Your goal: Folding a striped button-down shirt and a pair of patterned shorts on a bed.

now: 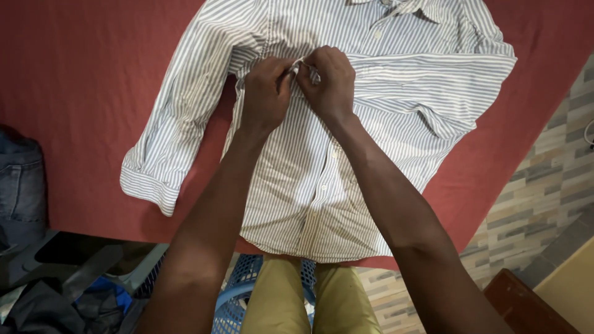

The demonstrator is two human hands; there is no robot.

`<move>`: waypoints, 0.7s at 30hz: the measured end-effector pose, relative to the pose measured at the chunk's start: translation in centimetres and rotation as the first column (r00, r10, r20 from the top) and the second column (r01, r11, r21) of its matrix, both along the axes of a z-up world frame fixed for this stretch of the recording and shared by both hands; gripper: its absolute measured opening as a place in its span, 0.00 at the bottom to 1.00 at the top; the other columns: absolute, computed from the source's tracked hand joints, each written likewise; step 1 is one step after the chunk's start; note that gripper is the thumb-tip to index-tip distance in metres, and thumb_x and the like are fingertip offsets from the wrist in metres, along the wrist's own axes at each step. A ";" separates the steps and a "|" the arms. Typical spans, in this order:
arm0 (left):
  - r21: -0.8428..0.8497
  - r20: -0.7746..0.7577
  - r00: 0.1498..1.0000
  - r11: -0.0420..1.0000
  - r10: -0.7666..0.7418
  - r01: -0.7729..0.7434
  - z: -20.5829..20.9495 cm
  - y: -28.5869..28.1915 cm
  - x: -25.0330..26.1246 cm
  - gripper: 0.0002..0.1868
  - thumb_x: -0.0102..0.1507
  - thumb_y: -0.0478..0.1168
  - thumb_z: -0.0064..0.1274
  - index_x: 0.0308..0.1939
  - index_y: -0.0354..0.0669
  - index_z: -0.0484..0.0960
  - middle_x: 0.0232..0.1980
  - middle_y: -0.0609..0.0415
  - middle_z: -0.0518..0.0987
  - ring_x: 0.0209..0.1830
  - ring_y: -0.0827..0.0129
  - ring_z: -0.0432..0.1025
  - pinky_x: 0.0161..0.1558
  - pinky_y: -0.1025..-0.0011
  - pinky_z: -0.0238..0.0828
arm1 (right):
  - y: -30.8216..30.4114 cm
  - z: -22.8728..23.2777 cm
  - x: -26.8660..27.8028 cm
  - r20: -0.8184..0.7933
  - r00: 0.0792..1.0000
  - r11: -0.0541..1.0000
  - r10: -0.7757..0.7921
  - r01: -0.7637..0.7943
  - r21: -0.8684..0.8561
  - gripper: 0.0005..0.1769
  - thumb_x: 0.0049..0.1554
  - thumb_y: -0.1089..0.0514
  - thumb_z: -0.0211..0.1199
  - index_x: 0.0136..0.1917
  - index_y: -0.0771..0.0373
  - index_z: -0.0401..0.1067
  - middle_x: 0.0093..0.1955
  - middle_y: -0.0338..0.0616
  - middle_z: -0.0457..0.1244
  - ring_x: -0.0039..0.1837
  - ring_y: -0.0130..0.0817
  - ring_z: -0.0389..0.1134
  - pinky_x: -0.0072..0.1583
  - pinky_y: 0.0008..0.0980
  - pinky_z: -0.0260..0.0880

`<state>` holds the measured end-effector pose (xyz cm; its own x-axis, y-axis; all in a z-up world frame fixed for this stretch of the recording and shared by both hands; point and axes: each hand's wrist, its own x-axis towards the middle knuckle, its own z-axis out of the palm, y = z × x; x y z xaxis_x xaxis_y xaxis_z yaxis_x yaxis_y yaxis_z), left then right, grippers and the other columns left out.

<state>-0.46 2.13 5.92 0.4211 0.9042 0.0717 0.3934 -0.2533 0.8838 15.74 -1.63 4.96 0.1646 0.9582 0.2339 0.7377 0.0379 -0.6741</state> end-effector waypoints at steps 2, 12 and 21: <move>-0.040 0.046 0.999 0.999 -0.016 0.018 1.3 0.3 0.2 0.16 0.62 0.25 0.52 0.54 0.37 0.80 0.45 0.45 0.77 0.44 0.53 0.75 0.48 0.59 0.72 | 0.0 0.0 0.4 -0.026 0.999 0.999 0.044 -0.043 0.025 0.13 0.51 0.66 0.72 0.43 0.64 0.67 0.41 0.46 0.62 0.45 0.45 0.66 0.47 0.43 0.66; 0.060 0.068 0.996 0.997 -0.050 0.046 -0.8 0.7 0.4 0.14 0.62 0.22 0.44 0.47 0.39 0.78 0.48 0.47 0.73 0.52 0.54 0.73 0.55 0.59 0.70 | -1.5 1.2 0.6 -0.094 0.975 0.979 0.202 -0.201 0.014 0.15 0.55 0.68 0.70 0.55 0.65 0.73 0.52 0.46 0.66 0.55 0.45 0.67 0.55 0.42 0.68; -0.057 0.118 0.931 0.939 0.344 -0.340 0.7 -2.2 0.9 0.12 0.65 0.24 0.49 0.51 0.37 0.76 0.55 0.46 0.71 0.51 0.57 0.74 0.45 0.65 0.75 | -2.2 1.6 0.3 0.033 0.964 0.963 0.263 -0.260 -0.069 0.10 0.59 0.65 0.65 0.55 0.63 0.77 0.60 0.43 0.65 0.63 0.43 0.61 0.65 0.44 0.60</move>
<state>0.44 -0.10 6.60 0.0756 0.9947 0.0694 0.3376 -0.0910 0.9369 16.02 -3.80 6.55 -0.1021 0.9796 0.1730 0.7351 0.1915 -0.6504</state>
